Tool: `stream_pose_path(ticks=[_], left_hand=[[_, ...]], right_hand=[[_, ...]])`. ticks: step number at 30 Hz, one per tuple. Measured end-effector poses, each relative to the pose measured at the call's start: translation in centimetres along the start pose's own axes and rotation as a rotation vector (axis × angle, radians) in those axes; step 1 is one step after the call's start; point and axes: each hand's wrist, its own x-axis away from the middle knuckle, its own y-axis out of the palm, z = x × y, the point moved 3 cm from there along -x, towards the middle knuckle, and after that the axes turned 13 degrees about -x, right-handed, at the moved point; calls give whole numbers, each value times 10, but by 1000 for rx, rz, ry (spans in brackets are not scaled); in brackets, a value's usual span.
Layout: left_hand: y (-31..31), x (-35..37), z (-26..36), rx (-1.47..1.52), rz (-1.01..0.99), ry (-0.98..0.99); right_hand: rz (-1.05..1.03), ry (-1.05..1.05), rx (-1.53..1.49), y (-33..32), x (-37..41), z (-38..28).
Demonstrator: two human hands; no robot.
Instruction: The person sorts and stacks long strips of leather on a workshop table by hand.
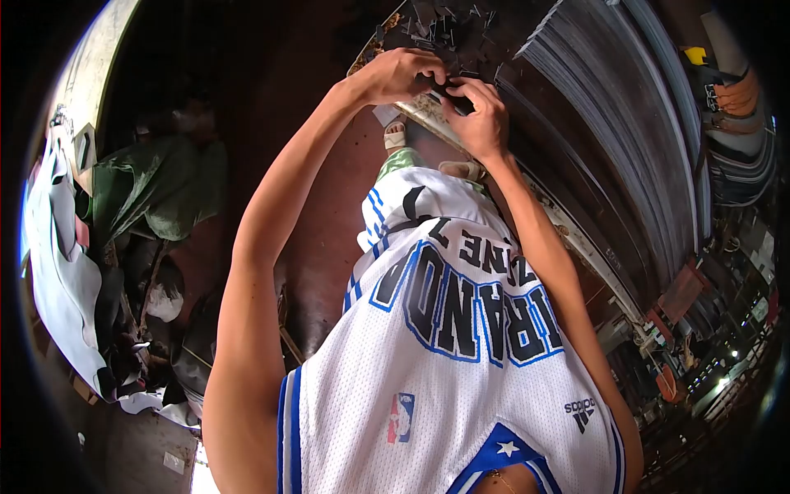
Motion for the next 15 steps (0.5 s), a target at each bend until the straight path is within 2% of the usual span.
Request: stream_pose_path(ticks=[5, 10, 15], left_hand=[[-5, -1, -21, 130, 33, 16], [-9, 0, -24, 185, -56, -149], [1, 2, -31, 211, -27, -189]], right_hand=[[-11, 23, -59, 0, -3, 0], [-56, 81, -101, 0, -7, 0], [-70, 132, -153, -1, -9, 0]])
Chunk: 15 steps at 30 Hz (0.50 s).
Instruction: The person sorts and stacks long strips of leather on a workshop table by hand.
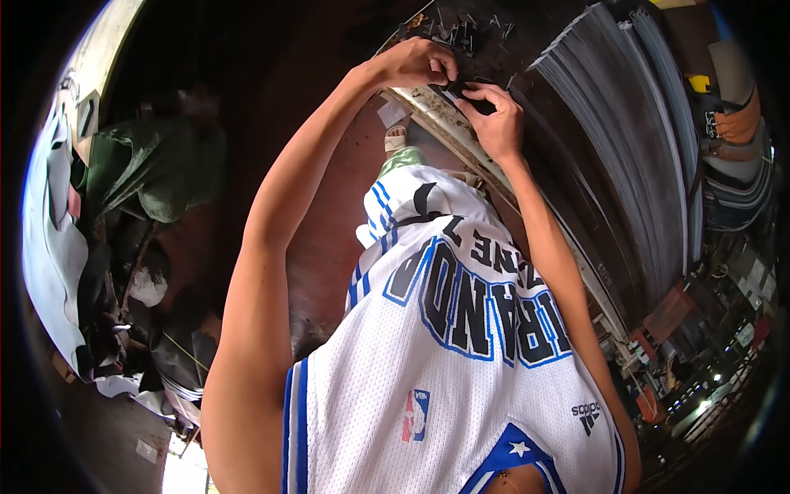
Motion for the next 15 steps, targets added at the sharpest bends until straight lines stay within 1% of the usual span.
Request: stream_pose_path(ticks=[2, 4, 6, 7, 9, 10, 11, 12, 14, 15], left_hand=[[0, 4, 9, -73, 28, 78], [5, 6, 10, -81, 46, 71], [7, 5, 12, -86, 90, 88], [6, 3, 11, -86, 64, 45], [7, 1, 14, -114, 85, 29], [9, 0, 13, -142, 98, 18], [11, -2, 12, -143, 103, 14], [13, -5, 11, -155, 84, -9], [15, -11, 9, -178, 43, -51], [16, -12, 8, -175, 42, -34]], right_hand=[[-10, -7, 8, 1, 1, 2], [-16, -13, 13, 1, 2, 3], [-20, -116, 88, 1, 1, 2], [-28, -121, 88, 2, 1, 2], [-25, -179, 208, 2, 3, 2], [-31, -184, 207, 3, 3, 0], [-33, -203, 266, 4, 4, -2], [-32, -221, 326, 4, 4, -3], [-32, -238, 351, 4, 4, -5], [-32, -249, 377, 4, 4, -5]])
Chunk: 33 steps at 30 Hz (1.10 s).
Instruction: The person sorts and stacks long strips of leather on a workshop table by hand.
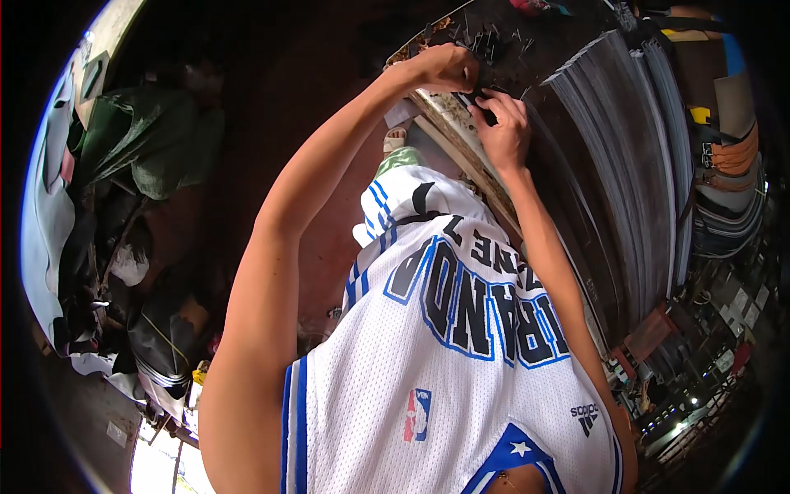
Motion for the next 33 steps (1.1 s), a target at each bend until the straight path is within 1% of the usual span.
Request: stream_pose_path(ticks=[9, 15, 21, 27, 33], left_hand=[[0, -4, 3, -67, -25, -93], [4, -6, -10, 27, -11, -26], [-2, -3, -7, 106, -9, -42], [-1, -5, -8, 114, -23, -52], [0, -6, -8, 105, -38, -48]], right_hand=[[48, -16, -56, 3, 1, 6], [66, 61, -106, 3, 0, 3], [88, 39, -89, 5, 2, 7], [75, 61, -114, 5, 3, 9], [105, 48, -102, 6, 5, 10]])
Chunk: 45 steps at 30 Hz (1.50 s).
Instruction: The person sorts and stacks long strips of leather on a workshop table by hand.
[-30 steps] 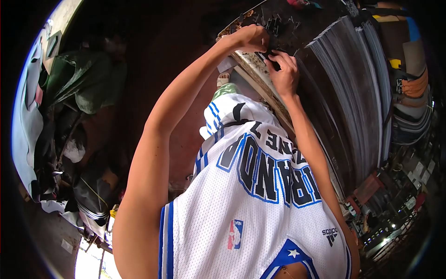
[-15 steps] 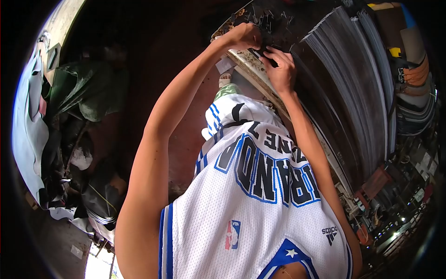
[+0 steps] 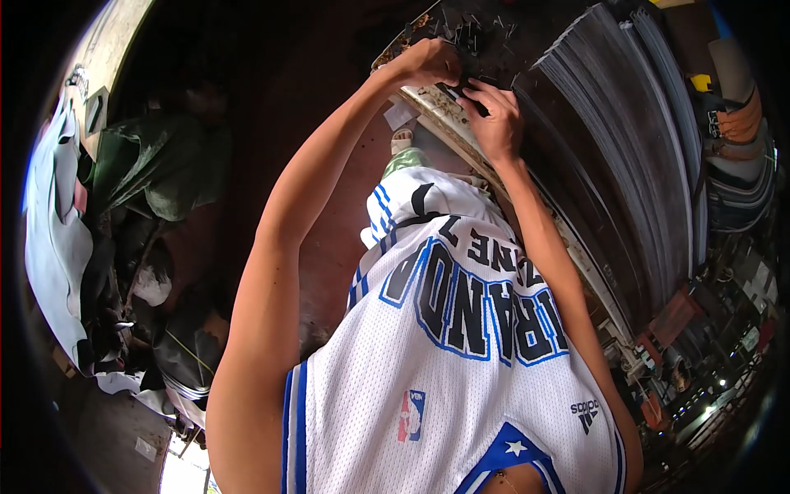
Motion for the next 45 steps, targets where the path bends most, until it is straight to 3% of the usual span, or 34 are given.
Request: stream_pose_path(ticks=[10, 13, 20, 28, 31, 37, 45], left_hand=[[-9, 7, 17, -10, 24, 49], [-11, 17, 37, -155, 55, 320], [-10, 10, 42, -399, 73, 381], [-17, 7, 45, -398, 44, 418], [-18, 7, 44, -434, 62, 446], [-21, 8, 48, -449, 43, 440], [-18, 4, 46, -430, 68, 455]], right_hand=[[18, 34, 22, -4, 1, -1], [41, 51, -5, -3, 5, 4], [43, 61, 23, -28, 19, 5], [61, 100, 35, -63, 45, 10], [11, 142, 81, -59, 38, 6], [-19, 6, 146, -42, 17, -11], [-256, -48, 257, -19, 29, 6]])
